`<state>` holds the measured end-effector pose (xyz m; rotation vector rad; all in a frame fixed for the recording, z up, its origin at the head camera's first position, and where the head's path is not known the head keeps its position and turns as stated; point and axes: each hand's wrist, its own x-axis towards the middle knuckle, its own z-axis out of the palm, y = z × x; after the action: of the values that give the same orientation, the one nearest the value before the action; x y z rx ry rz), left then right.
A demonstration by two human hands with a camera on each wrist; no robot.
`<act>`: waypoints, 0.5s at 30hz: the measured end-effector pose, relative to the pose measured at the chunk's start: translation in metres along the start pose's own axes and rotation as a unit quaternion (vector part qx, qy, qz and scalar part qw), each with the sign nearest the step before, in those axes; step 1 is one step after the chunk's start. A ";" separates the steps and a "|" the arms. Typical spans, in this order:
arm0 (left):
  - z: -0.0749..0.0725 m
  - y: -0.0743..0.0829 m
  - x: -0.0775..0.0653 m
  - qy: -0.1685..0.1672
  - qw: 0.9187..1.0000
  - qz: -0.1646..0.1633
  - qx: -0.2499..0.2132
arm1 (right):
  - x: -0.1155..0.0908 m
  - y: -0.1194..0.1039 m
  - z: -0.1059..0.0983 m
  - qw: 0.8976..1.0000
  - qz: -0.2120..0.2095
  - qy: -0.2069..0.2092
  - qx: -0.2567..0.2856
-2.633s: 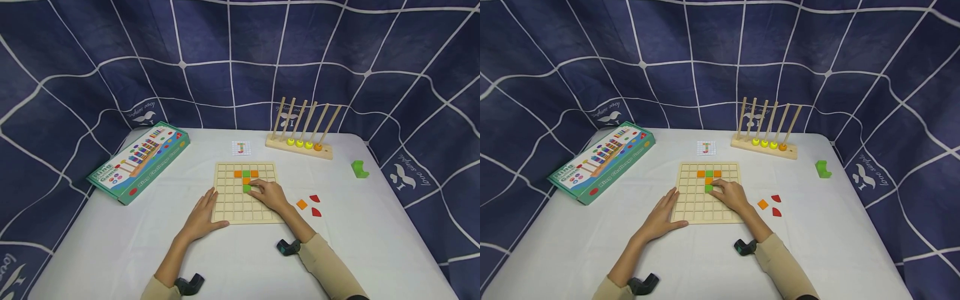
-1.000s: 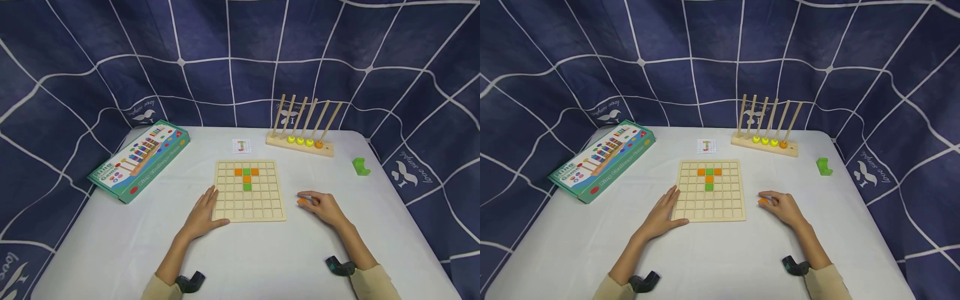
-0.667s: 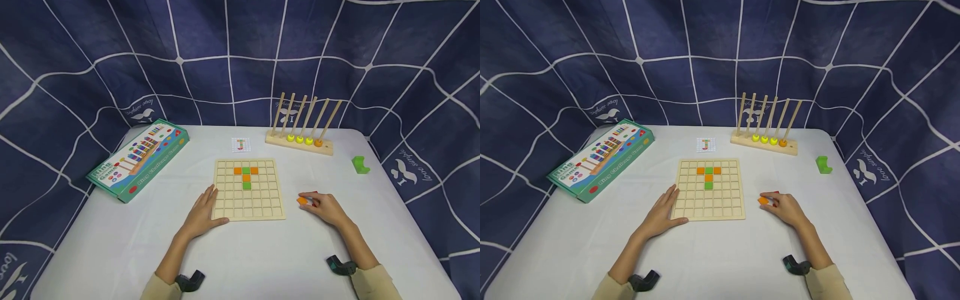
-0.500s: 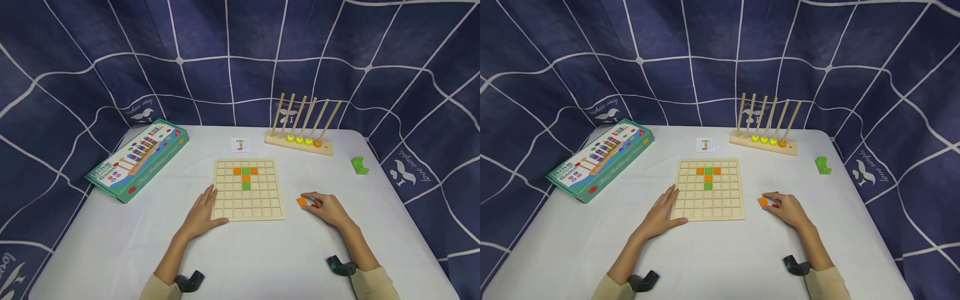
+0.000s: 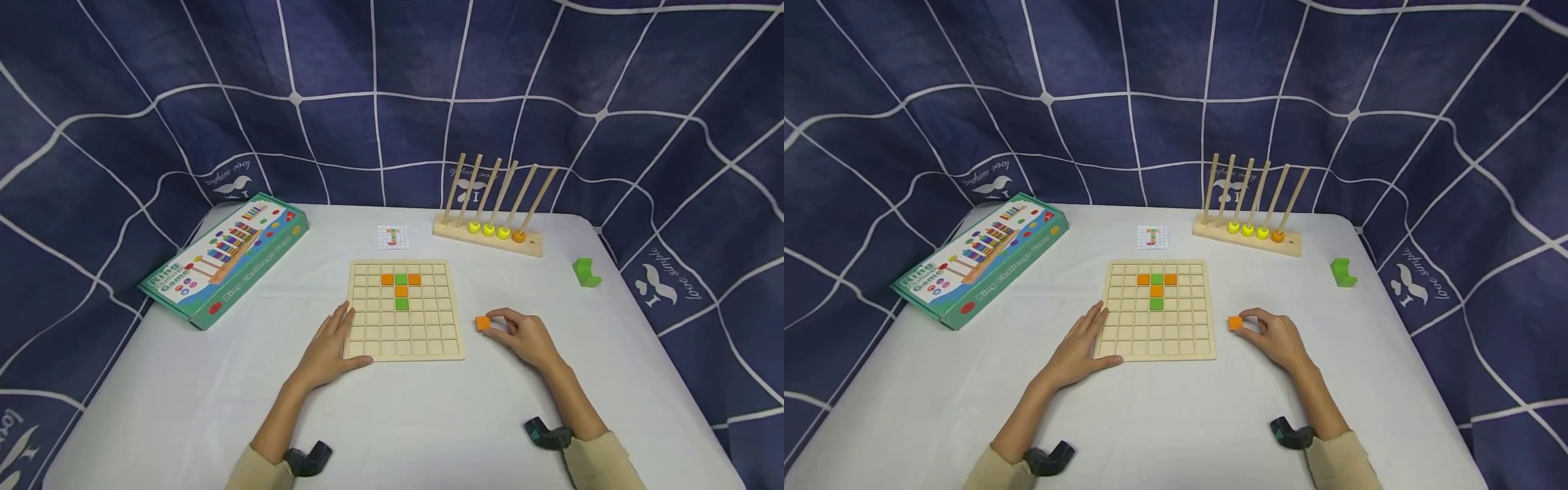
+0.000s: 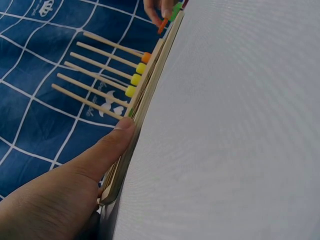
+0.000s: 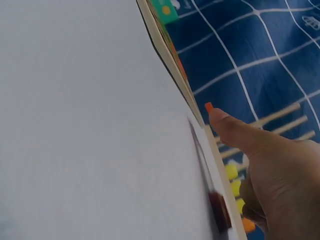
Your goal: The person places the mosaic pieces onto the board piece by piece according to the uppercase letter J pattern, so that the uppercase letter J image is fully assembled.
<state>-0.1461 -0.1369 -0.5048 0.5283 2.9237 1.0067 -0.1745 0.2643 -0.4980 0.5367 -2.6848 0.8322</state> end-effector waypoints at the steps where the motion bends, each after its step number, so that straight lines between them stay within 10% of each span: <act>1: 0.000 0.000 0.000 0.001 1.000 0.000 0.001 | 0.004 -0.004 0.002 1.000 -0.007 0.002 -0.004; 15: -0.001 0.000 -0.001 -0.004 1.000 -0.001 0.003 | 0.051 -0.067 0.052 0.997 -0.067 -0.006 -0.027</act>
<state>-0.1456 -0.1376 -0.5041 0.5291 2.9218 0.9934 -0.1999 0.1692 -0.4885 0.7035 -2.6399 0.7187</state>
